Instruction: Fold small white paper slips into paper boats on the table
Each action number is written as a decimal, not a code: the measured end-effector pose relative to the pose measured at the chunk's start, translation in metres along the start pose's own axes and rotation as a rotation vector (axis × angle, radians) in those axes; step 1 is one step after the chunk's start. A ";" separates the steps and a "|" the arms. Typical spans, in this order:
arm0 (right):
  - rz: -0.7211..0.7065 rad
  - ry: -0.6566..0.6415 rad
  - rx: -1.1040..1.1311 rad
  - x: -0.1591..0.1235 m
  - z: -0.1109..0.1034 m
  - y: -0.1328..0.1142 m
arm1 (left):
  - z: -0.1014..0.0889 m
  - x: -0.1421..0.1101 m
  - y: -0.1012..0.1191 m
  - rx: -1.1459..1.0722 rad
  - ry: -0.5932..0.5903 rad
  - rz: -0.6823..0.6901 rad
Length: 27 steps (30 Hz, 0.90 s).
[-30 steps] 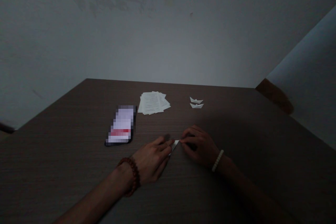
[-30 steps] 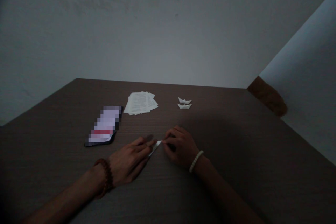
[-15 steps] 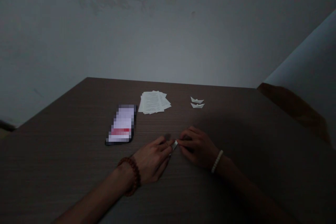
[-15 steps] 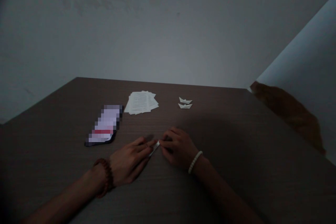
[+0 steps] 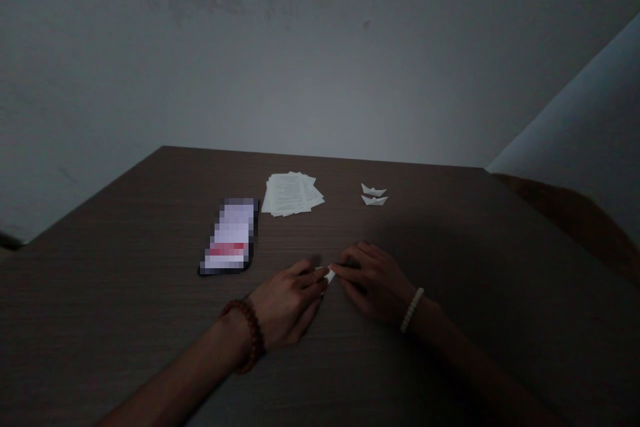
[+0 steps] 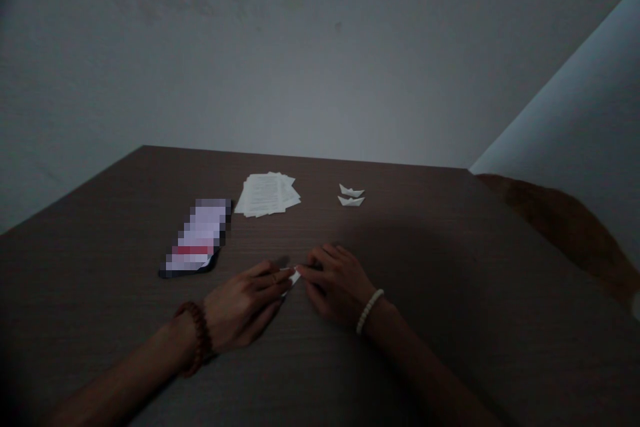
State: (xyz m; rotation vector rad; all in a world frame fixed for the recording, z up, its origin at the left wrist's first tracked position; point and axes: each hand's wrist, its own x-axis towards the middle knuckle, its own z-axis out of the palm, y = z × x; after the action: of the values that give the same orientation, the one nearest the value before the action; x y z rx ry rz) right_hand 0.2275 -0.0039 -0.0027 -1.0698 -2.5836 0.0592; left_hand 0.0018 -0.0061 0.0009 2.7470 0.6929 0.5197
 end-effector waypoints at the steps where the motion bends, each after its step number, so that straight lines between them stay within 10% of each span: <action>1: -0.005 -0.003 -0.005 0.001 0.000 0.000 | 0.001 0.000 0.000 0.007 0.012 0.001; 27: 0.039 0.013 -0.020 0.004 -0.004 -0.004 | 0.006 -0.002 -0.002 0.043 0.036 -0.026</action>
State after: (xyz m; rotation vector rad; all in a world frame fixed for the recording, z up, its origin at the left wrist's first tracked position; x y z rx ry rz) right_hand 0.2238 -0.0044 0.0023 -1.1245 -2.5565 0.0360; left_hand 0.0013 -0.0068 -0.0053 2.7704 0.7558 0.5556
